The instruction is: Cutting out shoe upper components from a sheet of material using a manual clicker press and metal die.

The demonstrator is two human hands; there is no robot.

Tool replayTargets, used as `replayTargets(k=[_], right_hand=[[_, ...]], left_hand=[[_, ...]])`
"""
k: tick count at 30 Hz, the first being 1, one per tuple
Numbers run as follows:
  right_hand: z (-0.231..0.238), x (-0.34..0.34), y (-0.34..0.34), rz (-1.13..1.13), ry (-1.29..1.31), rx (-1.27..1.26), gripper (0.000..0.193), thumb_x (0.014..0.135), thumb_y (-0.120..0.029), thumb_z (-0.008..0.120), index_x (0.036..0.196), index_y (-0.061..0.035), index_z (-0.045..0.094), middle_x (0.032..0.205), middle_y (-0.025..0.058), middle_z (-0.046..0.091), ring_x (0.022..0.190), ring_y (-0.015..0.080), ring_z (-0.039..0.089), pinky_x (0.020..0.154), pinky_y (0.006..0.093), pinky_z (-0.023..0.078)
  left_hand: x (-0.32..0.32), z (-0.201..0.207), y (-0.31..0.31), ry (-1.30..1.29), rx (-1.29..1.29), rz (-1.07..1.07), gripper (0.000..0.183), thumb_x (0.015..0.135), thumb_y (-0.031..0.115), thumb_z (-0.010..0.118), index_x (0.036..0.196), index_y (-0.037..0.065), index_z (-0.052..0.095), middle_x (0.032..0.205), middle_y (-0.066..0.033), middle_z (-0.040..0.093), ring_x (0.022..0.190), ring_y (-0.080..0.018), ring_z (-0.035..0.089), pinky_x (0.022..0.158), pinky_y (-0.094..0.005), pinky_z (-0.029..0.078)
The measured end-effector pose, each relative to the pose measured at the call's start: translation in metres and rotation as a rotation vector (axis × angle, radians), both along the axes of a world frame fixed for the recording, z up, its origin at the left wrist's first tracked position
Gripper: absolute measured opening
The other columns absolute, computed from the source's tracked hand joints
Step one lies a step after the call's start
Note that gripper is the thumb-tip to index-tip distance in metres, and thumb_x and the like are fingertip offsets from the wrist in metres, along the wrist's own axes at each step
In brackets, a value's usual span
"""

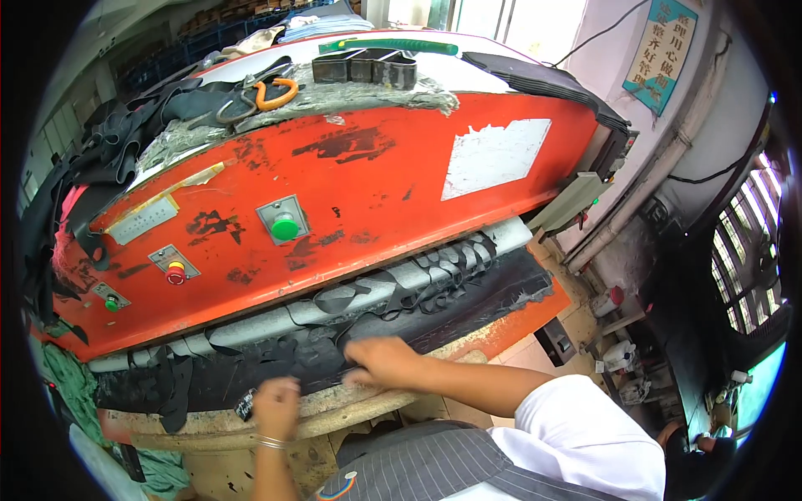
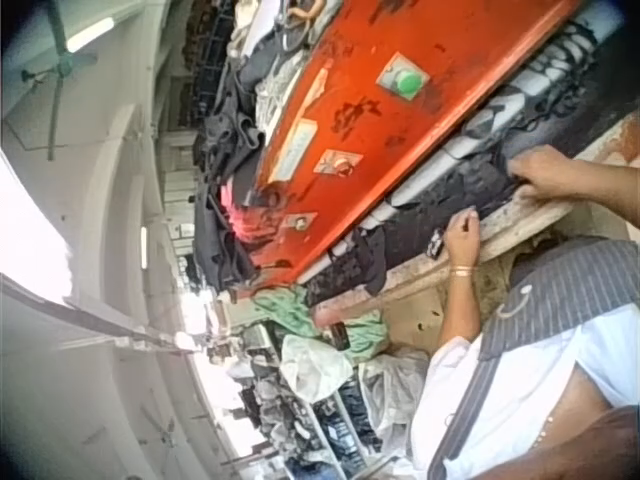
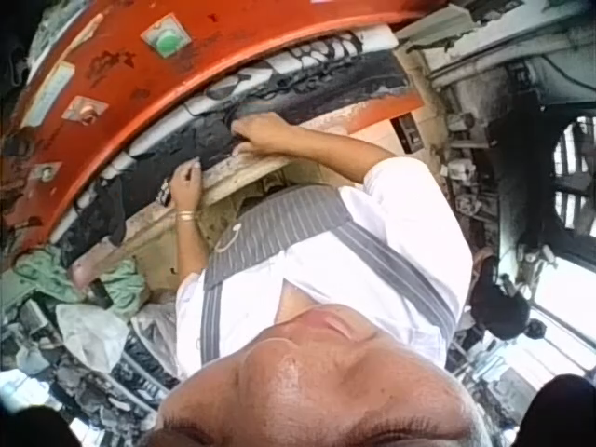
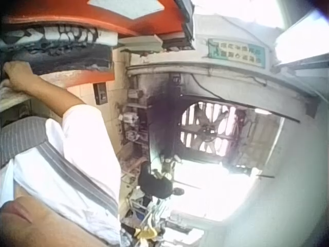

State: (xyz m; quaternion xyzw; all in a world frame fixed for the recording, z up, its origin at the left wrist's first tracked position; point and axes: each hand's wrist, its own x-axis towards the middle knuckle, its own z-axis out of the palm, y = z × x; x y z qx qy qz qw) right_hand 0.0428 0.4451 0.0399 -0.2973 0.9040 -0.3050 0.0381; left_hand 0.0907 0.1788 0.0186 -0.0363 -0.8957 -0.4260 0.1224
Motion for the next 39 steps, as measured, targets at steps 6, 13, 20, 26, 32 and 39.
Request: replayTargets(k=[6, 13, 20, 26, 32, 39], right_hand=[[-0.049, 0.069, 0.021, 0.124, 0.106, 0.156, 0.048, 0.070, -0.039, 0.074, 0.098, -0.0035, 0.059, 0.095, 0.0114, 0.061, 0.094, 0.0304, 0.059, 0.075, 0.0408, 0.051], [-0.042, 0.070, 0.016, 0.045, 0.103, 0.211, 0.033, 0.063, -0.018, 0.078, 0.091, -0.0039, 0.066, 0.092, 0.0117, 0.064, 0.094, 0.0273, 0.060, 0.075, 0.0371, 0.054], [-0.009, 0.071, 0.056, 0.043, -0.430, 0.119, 0.051, 0.078, -0.045, 0.070, 0.112, -0.0076, 0.064, 0.105, 0.0177, 0.067, 0.096, 0.0384, 0.064, 0.084, 0.0472, 0.050], [-0.012, -0.038, 0.152, -0.873, 0.013, 0.233, 0.075, 0.077, -0.057, 0.069, 0.126, -0.0065, 0.042, 0.120, 0.0219, 0.048, 0.110, 0.0386, 0.054, 0.086, 0.0475, 0.049], [-0.009, -0.071, 0.171, -0.965, -0.261, 0.258, 0.087, 0.070, -0.048, 0.078, 0.130, -0.0038, 0.034, 0.126, 0.0258, 0.042, 0.113, 0.0402, 0.055, 0.090, 0.0447, 0.050], [-0.014, -0.079, 0.189, -0.831, -0.245, 0.245, 0.081, 0.070, -0.037, 0.077, 0.127, 0.0014, 0.034, 0.127, 0.0304, 0.041, 0.107, 0.0442, 0.058, 0.091, 0.0447, 0.050]], left_hand=[[0.047, -0.016, 0.083, 0.059, -0.301, -0.166, 0.014, 0.077, 0.020, 0.067, 0.075, 0.006, 0.068, 0.079, -0.0113, 0.065, 0.078, -0.0322, 0.061, 0.070, -0.0397, 0.050], [0.042, -0.037, 0.093, 0.103, -0.305, -0.061, 0.017, 0.073, 0.018, 0.069, 0.065, 0.006, 0.061, 0.070, -0.0099, 0.059, 0.071, -0.0313, 0.056, 0.064, -0.0416, 0.046], [0.107, -0.036, 0.094, 0.006, -0.231, -0.065, 0.020, 0.072, 0.015, 0.070, 0.060, 0.002, 0.060, 0.064, -0.0116, 0.057, 0.064, -0.0328, 0.054, 0.062, -0.0423, 0.044], [0.147, -0.041, 0.104, -0.044, -0.339, -0.103, 0.021, 0.072, 0.022, 0.072, 0.060, 0.008, 0.062, 0.063, -0.0081, 0.057, 0.063, -0.0291, 0.056, 0.057, -0.0401, 0.045], [0.170, -0.041, 0.114, -0.241, -0.338, -0.082, 0.023, 0.075, 0.026, 0.072, 0.061, 0.008, 0.064, 0.063, -0.0072, 0.060, 0.062, -0.0277, 0.058, 0.056, -0.0392, 0.047], [0.173, -0.043, 0.118, -0.290, -0.386, 0.011, 0.027, 0.075, 0.026, 0.071, 0.060, 0.006, 0.062, 0.062, -0.0086, 0.058, 0.062, -0.0295, 0.057, 0.056, -0.0405, 0.045]])
